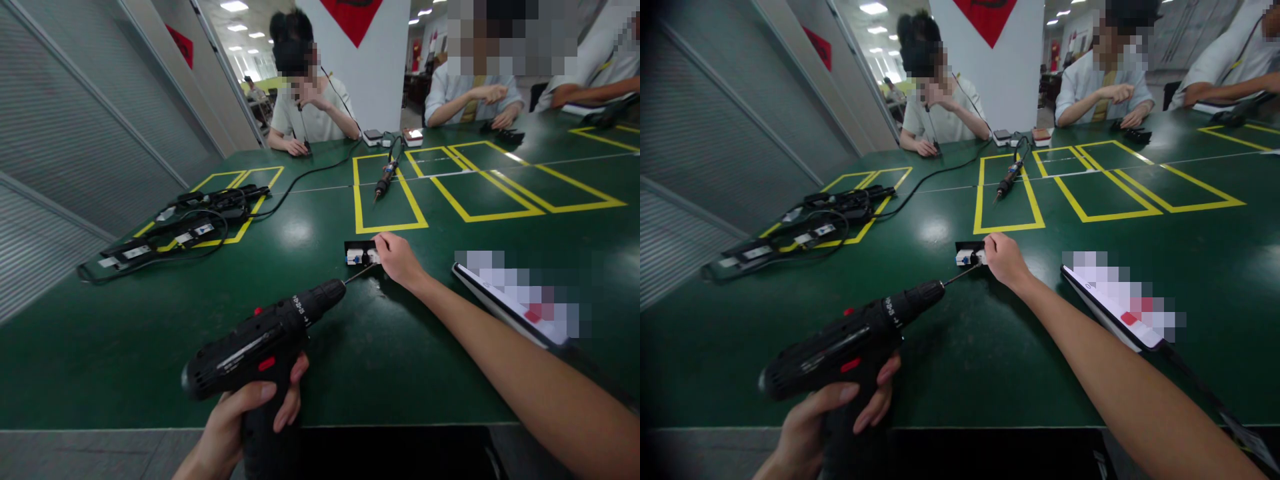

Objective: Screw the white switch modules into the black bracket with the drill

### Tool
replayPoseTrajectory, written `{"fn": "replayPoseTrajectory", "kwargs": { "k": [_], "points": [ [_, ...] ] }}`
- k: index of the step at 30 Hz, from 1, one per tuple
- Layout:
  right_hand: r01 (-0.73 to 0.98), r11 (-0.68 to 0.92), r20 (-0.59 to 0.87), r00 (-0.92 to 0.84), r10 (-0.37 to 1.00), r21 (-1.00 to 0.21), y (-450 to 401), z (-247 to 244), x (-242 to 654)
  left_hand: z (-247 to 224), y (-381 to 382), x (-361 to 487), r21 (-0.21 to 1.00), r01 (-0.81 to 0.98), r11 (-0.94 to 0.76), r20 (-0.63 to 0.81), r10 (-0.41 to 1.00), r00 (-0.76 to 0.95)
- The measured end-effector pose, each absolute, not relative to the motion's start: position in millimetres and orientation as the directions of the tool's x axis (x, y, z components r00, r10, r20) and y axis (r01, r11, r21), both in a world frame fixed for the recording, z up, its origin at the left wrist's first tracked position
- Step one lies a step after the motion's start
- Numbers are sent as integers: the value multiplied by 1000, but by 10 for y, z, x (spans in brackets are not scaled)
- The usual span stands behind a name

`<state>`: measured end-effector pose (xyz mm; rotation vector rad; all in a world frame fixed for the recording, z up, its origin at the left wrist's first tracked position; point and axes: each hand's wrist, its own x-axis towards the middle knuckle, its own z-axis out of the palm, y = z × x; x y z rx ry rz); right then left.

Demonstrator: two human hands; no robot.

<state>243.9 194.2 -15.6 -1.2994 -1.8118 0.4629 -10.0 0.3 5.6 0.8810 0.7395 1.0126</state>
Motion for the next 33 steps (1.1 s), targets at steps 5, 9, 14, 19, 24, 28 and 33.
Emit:
{"fn": "replayPoseTrajectory", "kwargs": {
  "k": [5,9,14,19,24,28,33],
  "points": [
    [592,389,417,-97,904,-706,1935,-160,2432,81,8,-87,862,-389,326,-169,907,386],
    [592,386,418,-90,904,-708,1936,-164,2435,95,11,-74,846,-387,366,-201,892,405],
    [611,362,425,-47,904,-703,1957,-172,2453,109,16,-71,861,-366,352,-188,890,414],
    [631,341,422,-24,906,-697,1983,-182,2472,83,5,-90,869,-353,346,-193,894,403],
    [626,342,422,-23,907,-701,1980,-186,2477,34,-4,-105,878,-336,341,-199,898,393],
    [623,331,408,-22,913,-709,1965,-167,2474,39,1,-102,876,-345,338,-199,904,379],
    [624,339,417,-23,909,-704,1959,-163,2469,43,0,-100,887,-326,327,-203,910,360]
  ]
}}
